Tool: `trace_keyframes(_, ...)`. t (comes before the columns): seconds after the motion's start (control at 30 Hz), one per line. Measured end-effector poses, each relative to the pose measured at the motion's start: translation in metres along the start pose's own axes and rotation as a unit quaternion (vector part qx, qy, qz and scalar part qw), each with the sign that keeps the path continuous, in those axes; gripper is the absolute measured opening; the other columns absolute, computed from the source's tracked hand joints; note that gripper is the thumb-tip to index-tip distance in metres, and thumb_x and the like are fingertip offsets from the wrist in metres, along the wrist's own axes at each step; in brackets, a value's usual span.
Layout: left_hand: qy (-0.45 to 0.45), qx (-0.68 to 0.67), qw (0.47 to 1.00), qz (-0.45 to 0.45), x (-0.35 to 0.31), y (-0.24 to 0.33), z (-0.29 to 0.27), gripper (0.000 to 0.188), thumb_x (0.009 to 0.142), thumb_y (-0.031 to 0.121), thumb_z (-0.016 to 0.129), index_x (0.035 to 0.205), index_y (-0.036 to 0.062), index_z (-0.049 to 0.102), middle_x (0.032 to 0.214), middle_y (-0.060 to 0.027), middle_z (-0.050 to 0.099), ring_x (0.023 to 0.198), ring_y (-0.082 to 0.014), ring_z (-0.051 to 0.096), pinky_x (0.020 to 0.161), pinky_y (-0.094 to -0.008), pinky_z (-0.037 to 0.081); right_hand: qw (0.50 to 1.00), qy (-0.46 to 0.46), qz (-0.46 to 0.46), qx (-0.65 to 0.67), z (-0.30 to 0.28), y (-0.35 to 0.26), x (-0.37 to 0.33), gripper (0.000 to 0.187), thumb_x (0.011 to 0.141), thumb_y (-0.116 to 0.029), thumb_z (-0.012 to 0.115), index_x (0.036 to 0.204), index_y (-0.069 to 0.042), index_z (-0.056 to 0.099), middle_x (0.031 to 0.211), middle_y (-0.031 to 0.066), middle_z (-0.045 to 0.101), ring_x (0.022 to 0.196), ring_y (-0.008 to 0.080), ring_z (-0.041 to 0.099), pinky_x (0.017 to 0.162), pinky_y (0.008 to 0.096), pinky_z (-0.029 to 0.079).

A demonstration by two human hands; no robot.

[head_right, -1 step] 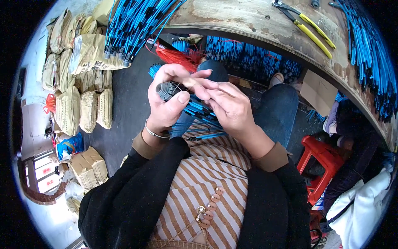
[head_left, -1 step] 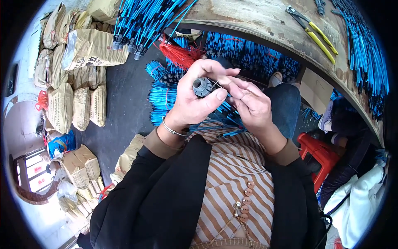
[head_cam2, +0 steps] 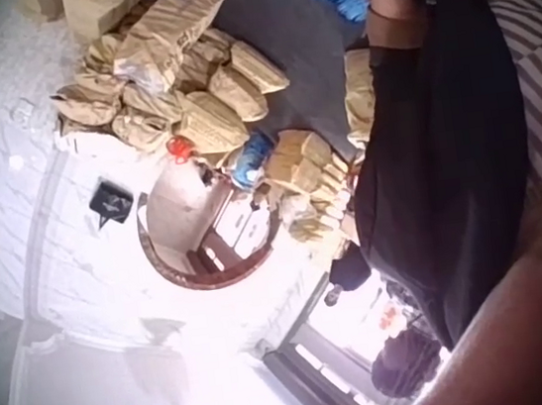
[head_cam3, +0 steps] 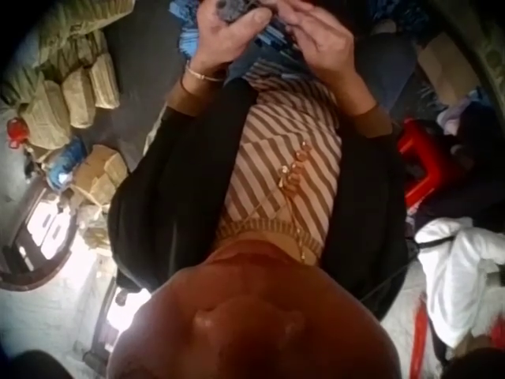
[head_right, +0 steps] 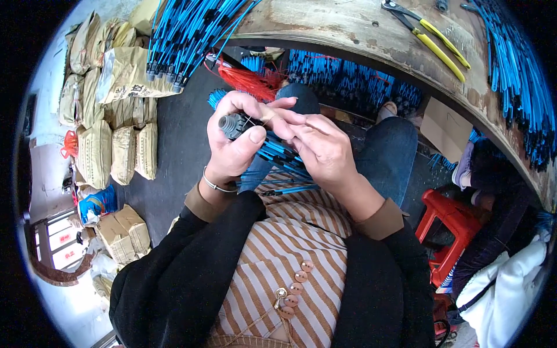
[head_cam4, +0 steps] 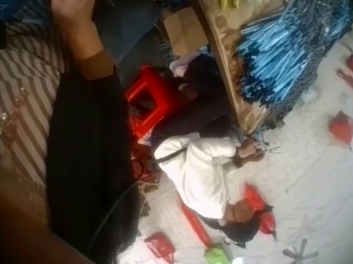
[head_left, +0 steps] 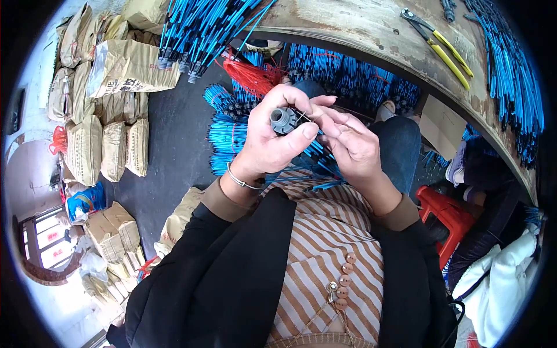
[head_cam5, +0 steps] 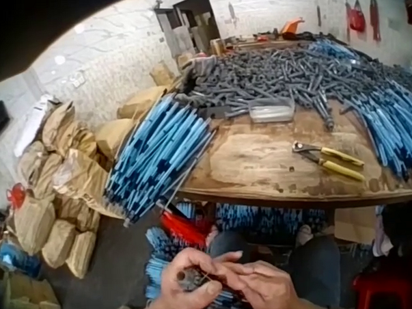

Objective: The recorder is manual assembling blue components onto a wire rack and organizing items at a production floor workstation.

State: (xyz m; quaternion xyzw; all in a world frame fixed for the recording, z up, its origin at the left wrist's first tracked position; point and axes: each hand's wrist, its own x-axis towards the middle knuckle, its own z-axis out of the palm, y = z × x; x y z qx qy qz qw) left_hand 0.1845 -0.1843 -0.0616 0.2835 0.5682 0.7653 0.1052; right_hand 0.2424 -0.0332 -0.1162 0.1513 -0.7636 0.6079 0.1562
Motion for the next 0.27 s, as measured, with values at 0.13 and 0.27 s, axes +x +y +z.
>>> trace_keyframes(0.13, -0.045, -0.005, 0.999, 0.006, 0.0002, 0.0018, -0.0054, 0.019, 0.083, 0.011, 0.058, 0.097, 0.0058, 0.045, 0.085, -0.0214, 0.066, 0.098, -0.0375, 0.062, 0.102, -0.0517, 0.035, 0.998, -0.019, -0.052, -0.017, -0.0024, 0.0015, 0.0041, 0.04, 0.076, 0.015, 0.054, 0.113, 0.003, 0.061, 0.113, 0.0163, 0.059, 0.087, 0.023, 0.061, 0.073, 0.0254, 0.051)
trace_keyframes(0.27, -0.053, -0.009, 0.998, -0.015, -0.0006, 0.0011, -0.0064, 0.032, 0.083, 0.015, 0.061, 0.106, 0.0073, 0.041, 0.091, -0.0237, 0.066, 0.102, -0.0393, 0.06, 0.103, -0.0526, 0.033, 0.998, 0.029, -0.045, -0.037, 0.003, -0.0051, 0.0048, 0.027, 0.074, 0.004, 0.062, 0.101, 0.002, 0.066, 0.101, 0.0137, 0.064, 0.078, 0.0232, 0.06, 0.068, 0.0293, 0.05)
